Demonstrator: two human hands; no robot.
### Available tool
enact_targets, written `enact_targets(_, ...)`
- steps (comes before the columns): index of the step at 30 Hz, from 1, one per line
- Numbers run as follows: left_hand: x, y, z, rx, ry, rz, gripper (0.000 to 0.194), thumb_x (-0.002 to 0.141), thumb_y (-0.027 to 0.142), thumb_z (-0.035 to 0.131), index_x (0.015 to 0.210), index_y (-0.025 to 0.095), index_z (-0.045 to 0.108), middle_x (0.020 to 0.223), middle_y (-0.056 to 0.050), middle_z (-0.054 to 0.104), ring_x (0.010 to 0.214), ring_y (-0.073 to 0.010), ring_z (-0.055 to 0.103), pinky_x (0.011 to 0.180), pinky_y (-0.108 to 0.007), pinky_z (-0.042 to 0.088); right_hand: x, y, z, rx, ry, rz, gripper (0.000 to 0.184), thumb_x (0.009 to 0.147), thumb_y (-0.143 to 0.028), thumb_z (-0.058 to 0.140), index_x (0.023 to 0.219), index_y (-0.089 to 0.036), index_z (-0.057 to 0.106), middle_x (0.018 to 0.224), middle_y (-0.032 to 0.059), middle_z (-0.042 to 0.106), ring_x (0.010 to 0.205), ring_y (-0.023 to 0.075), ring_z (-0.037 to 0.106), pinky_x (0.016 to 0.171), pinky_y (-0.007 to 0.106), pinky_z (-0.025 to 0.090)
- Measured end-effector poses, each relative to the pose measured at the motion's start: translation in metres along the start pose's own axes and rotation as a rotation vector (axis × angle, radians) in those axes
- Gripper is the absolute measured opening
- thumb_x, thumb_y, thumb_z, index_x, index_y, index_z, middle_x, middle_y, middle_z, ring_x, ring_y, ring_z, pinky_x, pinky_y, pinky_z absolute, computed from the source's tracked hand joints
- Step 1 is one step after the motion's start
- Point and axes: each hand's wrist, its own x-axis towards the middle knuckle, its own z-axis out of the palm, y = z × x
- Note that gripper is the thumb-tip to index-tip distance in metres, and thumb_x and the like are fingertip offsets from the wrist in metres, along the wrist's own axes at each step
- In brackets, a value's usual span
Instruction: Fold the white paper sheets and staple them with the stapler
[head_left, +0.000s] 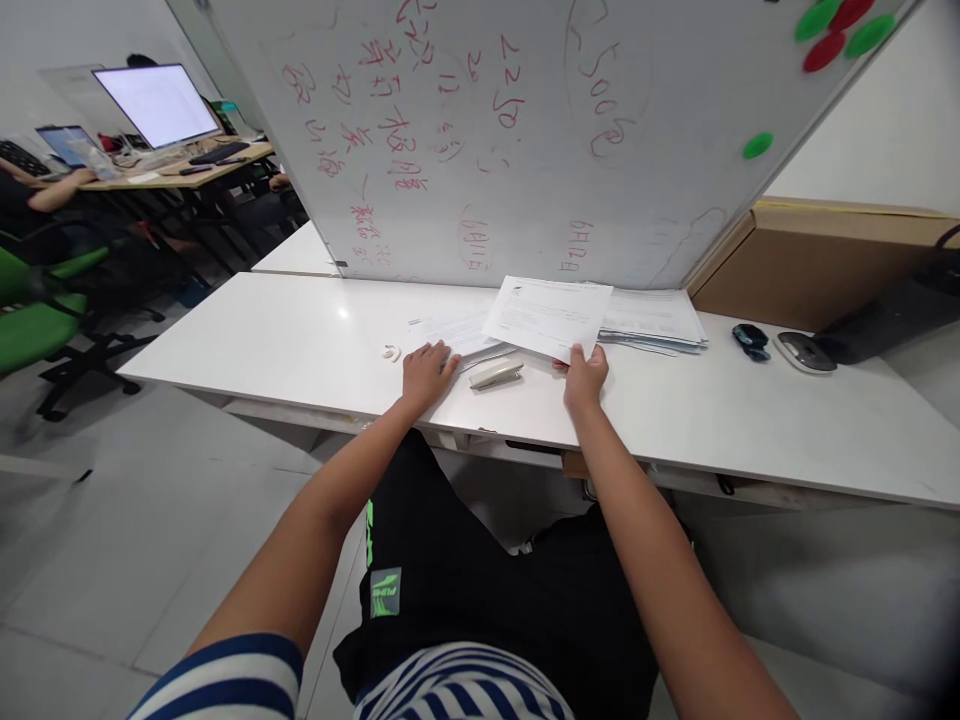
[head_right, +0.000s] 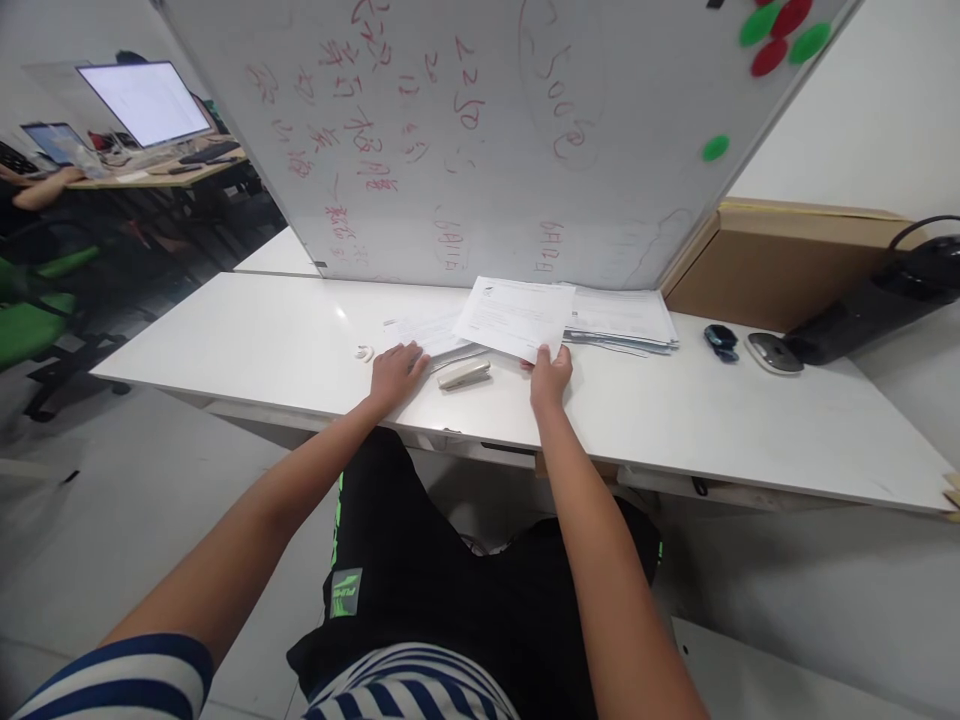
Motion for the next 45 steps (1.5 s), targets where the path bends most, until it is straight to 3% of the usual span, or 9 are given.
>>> enact_targets(5, 0.001, -0.002, 0.001, -0.037, -0.001, -0.016, 0.043, 0.099, 0.045, 0.023, 0.116, 0.029, 0.059, 0.137, 0.0, 0.053, 0.13, -0.0248, 0.04, 0.101, -0.04, 0.031, -0.001, 0.0, 0.001, 0.016, 0.004, -0.001, 0.021, 0.081, -0.032, 0.055, 0.097, -0.019, 0.053, 0.092, 0.0024, 0.065, 0.053, 0.0096, 0.059, 0.049, 0.026, 0.055)
enact_targets(9, 0.002, 0.0, 0.001, -0.011, -0.019, -0.021, 0.041, 0.1, 0.037, 0.023, 0.12, 0.024, 0.057, 0.133, -0.005, 0.056, 0.13, -0.0245, 0.041, 0.102, -0.04, 0.03, -0.001, 0.0, 0.0, 0.02, 0.007, -0.011, 0.023, 0.08, -0.034, 0.056, 0.097, -0.019, 0.053, 0.093, 0.0022, 0.065, 0.053, 0.0087, 0.058, 0.049, 0.025, 0.055)
enact_targets(15, 0.002, -0.001, 0.001, 0.004, -0.007, 0.006, 0.037, 0.099, 0.029, 0.026, 0.109, 0.019, 0.06, 0.11, -0.01, 0.065, 0.11, -0.0232, 0.056, 0.104, -0.039, 0.029, 0.001, 0.001, -0.001, 0.053, 0.008, 0.009, 0.022, 0.079, -0.034, 0.058, 0.096, -0.02, 0.052, 0.091, 0.0012, 0.065, 0.052, 0.0082, 0.059, 0.046, 0.023, 0.053)
enact_targets(21, -0.002, -0.007, 0.0, -0.079, 0.004, 0.009, 0.035, 0.098, 0.033, 0.031, 0.101, 0.022, 0.064, 0.102, -0.007, 0.068, 0.097, -0.024, 0.061, 0.083, -0.033, 0.041, 0.0, 0.0, -0.002, 0.042, 0.003, -0.003, 0.023, 0.08, -0.034, 0.058, 0.096, -0.02, 0.051, 0.095, 0.0024, 0.064, 0.052, 0.0078, 0.06, 0.045, 0.021, 0.052)
enact_targets(29, -0.004, -0.01, 0.001, -0.09, 0.054, -0.074, 0.028, 0.094, 0.038, 0.041, 0.092, 0.025, 0.066, 0.095, -0.003, 0.07, 0.087, -0.0217, 0.062, 0.068, -0.03, 0.04, 0.001, 0.001, -0.001, -0.002, -0.015, 0.016, 0.023, 0.08, -0.035, 0.057, 0.095, -0.019, 0.052, 0.08, -0.0001, 0.064, 0.046, 0.0077, 0.057, 0.043, 0.021, 0.049)
enact_targets(45, -0.003, -0.013, -0.001, -0.169, 0.076, -0.14, 0.027, 0.092, 0.042, 0.045, 0.079, 0.023, 0.06, 0.082, -0.002, 0.068, 0.077, -0.0198, 0.06, 0.063, -0.029, 0.037, -0.002, -0.002, -0.001, -0.066, 0.145, -0.067, 0.018, 0.084, -0.033, 0.046, 0.099, -0.023, 0.046, 0.093, 0.0005, 0.063, 0.044, 0.0053, 0.053, 0.038, 0.019, 0.044)
